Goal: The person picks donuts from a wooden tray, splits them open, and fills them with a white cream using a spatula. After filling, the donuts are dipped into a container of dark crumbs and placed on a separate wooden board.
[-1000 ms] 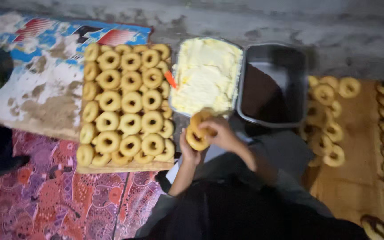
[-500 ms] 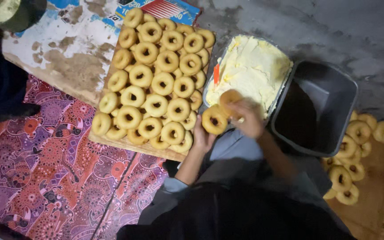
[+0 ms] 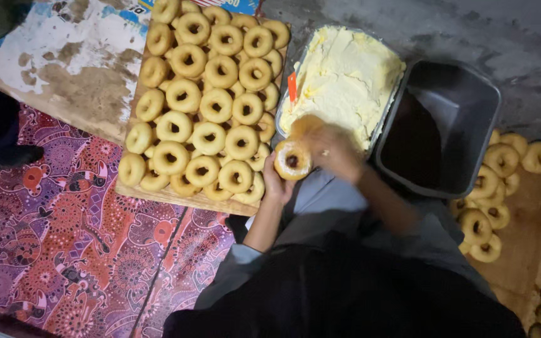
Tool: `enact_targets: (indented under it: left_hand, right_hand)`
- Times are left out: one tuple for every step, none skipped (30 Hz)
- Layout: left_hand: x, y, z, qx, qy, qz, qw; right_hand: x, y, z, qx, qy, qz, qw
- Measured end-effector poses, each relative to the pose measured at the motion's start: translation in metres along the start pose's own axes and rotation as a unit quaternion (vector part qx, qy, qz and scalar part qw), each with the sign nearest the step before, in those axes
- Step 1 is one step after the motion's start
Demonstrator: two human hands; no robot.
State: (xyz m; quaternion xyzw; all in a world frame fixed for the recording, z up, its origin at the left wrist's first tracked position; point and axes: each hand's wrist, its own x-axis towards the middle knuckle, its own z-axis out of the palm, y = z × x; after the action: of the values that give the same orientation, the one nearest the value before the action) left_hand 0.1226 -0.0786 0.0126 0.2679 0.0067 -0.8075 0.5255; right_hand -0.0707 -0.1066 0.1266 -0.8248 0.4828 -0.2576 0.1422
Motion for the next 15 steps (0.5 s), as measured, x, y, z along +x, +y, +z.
enact_targets:
  left_hand:
    - [0.0,-0.001,0.0,-0.004,-0.009,-0.009,1.0]
    - [0.001,-0.001,-0.001,-0.009,-0.019,-0.018,1.0]
    - [0.001,-0.002,-0.002,-0.012,-0.029,-0.029,0.999]
    - [0.001,-0.002,-0.002,0.0,-0.022,-0.027,0.999]
    - [0.002,-0.002,-0.002,0.01,-0.019,-0.023,1.0]
    - [0.002,-0.002,-0.002,0.018,-0.009,-0.023,1.0]
    - [0.001,-0.002,-0.002,0.023,-0.017,-0.029,0.999]
    - [0.001,-0.001,0.0,0.028,-0.026,-0.034,0.999]
    - [0.0,-0.001,0.002,0.032,-0.035,-0.039,0.998]
    - [-0.003,-0.001,0.003,0.032,-0.026,-0.047,0.998]
    - [-0.005,-0.001,0.006,0.03,-0.02,-0.05,0.998]
    - [-0.006,-0.001,0.009,0.03,-0.017,-0.052,0.998]
    - [-0.008,-0.002,0.011,0.036,-0.008,-0.066,0.997]
    - [-0.011,-0.001,0.012,0.042,-0.004,-0.078,0.996]
    - [-0.01,-0.001,0.015,0.047,-0.003,-0.087,0.995]
  right_hand:
    - [0.001,-0.002,-0.002,-0.089,0.02,0.042,0.995]
    - [0.001,-0.002,-0.005,-0.179,0.042,0.084,0.979]
    - [-0.001,-0.003,-0.006,-0.139,0.042,0.065,0.987]
    - [-0.003,-0.003,-0.007,-0.1,0.047,0.044,0.993]
    - [-0.005,-0.002,-0.007,-0.064,0.052,0.018,0.996]
    - [-0.009,-0.002,-0.004,-0.014,0.029,-0.029,0.999]
    - [-0.013,-0.001,0.0,0.038,0.007,-0.069,0.997]
    - [-0.019,-0.001,0.006,0.088,-0.014,-0.11,0.99]
    - [-0.019,0.007,0.008,0.034,0.031,-0.057,0.997]
    - [-0.019,0.016,0.009,-0.02,0.074,-0.002,0.997]
    - [-0.018,0.023,0.011,-0.074,0.117,0.047,0.989]
    - [-0.018,0.032,0.011,-0.068,0.112,0.05,0.99]
    - [-0.019,0.035,0.013,-0.062,0.108,0.055,0.991]
    - [-0.02,0.039,0.012,-0.057,0.107,0.056,0.991]
    - [-0.023,0.038,0.013,-0.016,0.073,0.011,0.997]
